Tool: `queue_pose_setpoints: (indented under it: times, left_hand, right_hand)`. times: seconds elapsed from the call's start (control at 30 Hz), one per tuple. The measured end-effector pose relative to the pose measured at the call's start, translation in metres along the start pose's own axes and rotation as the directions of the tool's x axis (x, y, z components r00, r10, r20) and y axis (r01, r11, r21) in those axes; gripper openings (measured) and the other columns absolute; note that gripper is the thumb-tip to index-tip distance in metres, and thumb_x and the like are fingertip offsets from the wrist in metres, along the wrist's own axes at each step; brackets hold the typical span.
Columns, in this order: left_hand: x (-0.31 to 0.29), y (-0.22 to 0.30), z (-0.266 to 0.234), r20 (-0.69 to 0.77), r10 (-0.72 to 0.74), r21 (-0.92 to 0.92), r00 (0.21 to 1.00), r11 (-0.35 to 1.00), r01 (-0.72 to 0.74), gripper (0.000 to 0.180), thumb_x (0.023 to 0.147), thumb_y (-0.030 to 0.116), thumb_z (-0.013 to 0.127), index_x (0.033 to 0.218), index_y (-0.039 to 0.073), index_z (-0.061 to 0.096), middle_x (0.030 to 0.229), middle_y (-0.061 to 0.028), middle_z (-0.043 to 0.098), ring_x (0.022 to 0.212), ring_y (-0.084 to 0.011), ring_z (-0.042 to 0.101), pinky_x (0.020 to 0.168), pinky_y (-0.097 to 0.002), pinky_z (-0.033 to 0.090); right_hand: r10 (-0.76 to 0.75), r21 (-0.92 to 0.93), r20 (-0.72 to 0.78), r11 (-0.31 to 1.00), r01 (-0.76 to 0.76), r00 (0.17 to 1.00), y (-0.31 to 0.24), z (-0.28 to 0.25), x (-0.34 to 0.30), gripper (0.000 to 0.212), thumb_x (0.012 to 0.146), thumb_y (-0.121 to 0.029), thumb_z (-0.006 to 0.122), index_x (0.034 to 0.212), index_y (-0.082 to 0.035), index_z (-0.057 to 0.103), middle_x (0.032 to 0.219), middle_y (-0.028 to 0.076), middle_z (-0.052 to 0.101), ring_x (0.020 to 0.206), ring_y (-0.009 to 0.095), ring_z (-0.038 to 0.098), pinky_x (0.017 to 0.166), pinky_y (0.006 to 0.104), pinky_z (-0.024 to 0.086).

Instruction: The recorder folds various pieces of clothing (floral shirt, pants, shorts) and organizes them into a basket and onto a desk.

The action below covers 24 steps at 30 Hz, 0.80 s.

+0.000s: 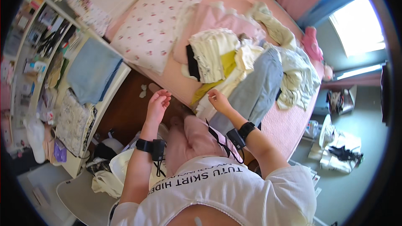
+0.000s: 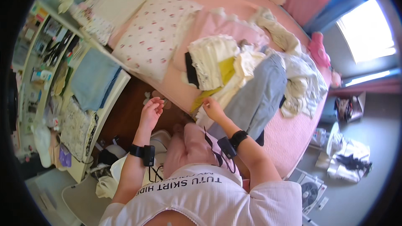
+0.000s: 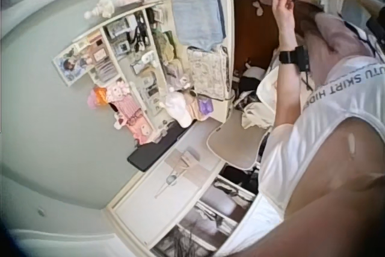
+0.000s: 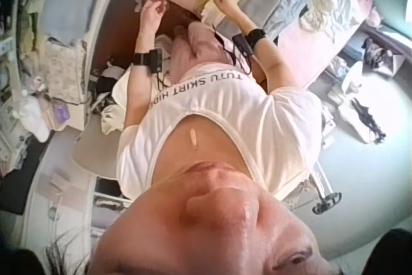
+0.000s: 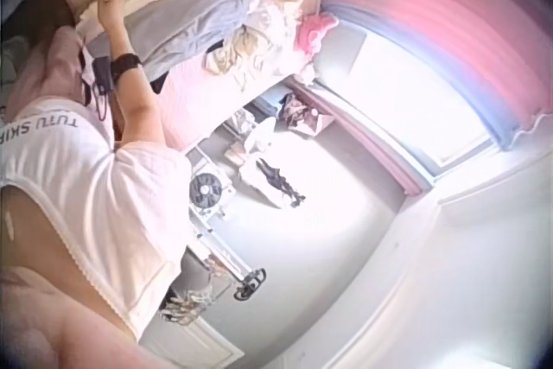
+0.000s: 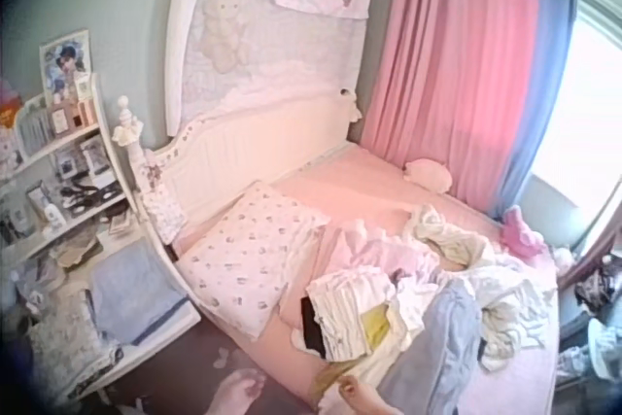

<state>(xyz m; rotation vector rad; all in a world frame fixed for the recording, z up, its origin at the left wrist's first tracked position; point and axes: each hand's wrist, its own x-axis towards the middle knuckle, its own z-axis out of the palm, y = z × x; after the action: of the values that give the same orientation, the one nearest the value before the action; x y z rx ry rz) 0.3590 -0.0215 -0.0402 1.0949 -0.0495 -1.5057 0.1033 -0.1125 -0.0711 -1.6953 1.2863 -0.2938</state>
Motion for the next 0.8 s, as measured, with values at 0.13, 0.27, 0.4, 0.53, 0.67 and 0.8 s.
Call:
queue_pose_setpoints:
  times: [0.13,0.27,0.4,0.53,0.67,0.8]
  left_hand:
    - [0.001,-0.046,0.034,0.094,-0.15,0.111,0.984,0.984,0.14,0.016,0.079,0.004,0.046,0.094,0.008,0.051,0.086,-0.0045,0.058,0.074,-0.0093,0.054,0.064,-0.0197,0.043]
    - [-0.001,-0.079,0.067,0.116,-0.26,0.213,0.959,0.949,0.232,0.016,0.078,0.003,0.046,0.093,0.008,0.05,0.085,-0.0049,0.058,0.072,-0.0092,0.053,0.064,-0.0197,0.043]
    - [0.006,-0.115,0.104,0.136,-0.363,0.325,0.922,0.895,0.305,0.016,0.078,0.004,0.046,0.093,0.007,0.049,0.085,-0.0046,0.058,0.072,-0.0095,0.053,0.064,-0.0203,0.042]
    - [0.006,-0.138,0.125,0.092,-0.371,0.383,0.924,0.87,0.311,0.015,0.078,0.005,0.046,0.093,0.007,0.049,0.085,-0.0045,0.057,0.073,-0.0098,0.053,0.065,-0.0208,0.042]
    - [-0.005,-0.161,0.154,0.07,-0.364,0.396,0.929,0.864,0.309,0.016,0.078,0.006,0.047,0.094,0.007,0.049,0.086,-0.0043,0.057,0.074,-0.0097,0.052,0.067,-0.0215,0.041]
    - [0.001,-0.18,0.184,0.099,-0.431,0.498,0.897,0.802,0.33,0.018,0.08,0.005,0.049,0.097,0.007,0.047,0.091,-0.0044,0.056,0.079,-0.011,0.053,0.066,-0.0213,0.042]
  right_hand:
    - [0.253,0.089,-0.171,0.966,-0.241,0.952,0.085,-0.036,-0.045,0.028,0.072,-0.011,0.055,0.098,-0.002,0.05,0.085,0.014,0.058,0.075,0.025,0.058,0.066,0.0331,0.046]
    - [0.538,0.408,-0.239,0.811,-0.419,0.808,0.156,-0.066,-0.068,0.046,0.074,-0.008,0.053,0.115,-0.001,0.033,0.09,0.012,0.052,0.067,0.017,0.056,0.052,0.0283,0.046]
    - [0.582,0.365,-0.436,0.812,-0.456,0.687,0.229,-0.098,-0.067,0.053,0.074,-0.014,0.055,0.117,0.002,0.03,0.095,0.016,0.05,0.07,0.022,0.057,0.059,0.0319,0.047]
    - [0.305,0.032,-0.617,0.931,-0.365,0.726,0.238,-0.119,-0.038,0.058,0.073,-0.021,0.058,0.117,0.004,0.031,0.098,0.019,0.051,0.079,0.029,0.055,0.07,0.0349,0.045]
    - [0.28,0.041,-0.625,0.944,-0.327,0.728,0.22,-0.145,0.0,0.058,0.07,-0.026,0.06,0.112,0.005,0.034,0.097,0.025,0.051,0.087,0.036,0.051,0.078,0.0383,0.041]
    - [0.415,0.127,-0.38,0.909,-0.397,0.827,0.22,-0.163,0.013,0.048,0.069,-0.019,0.057,0.107,0.003,0.036,0.089,0.029,0.052,0.084,0.041,0.051,0.074,0.0411,0.042]
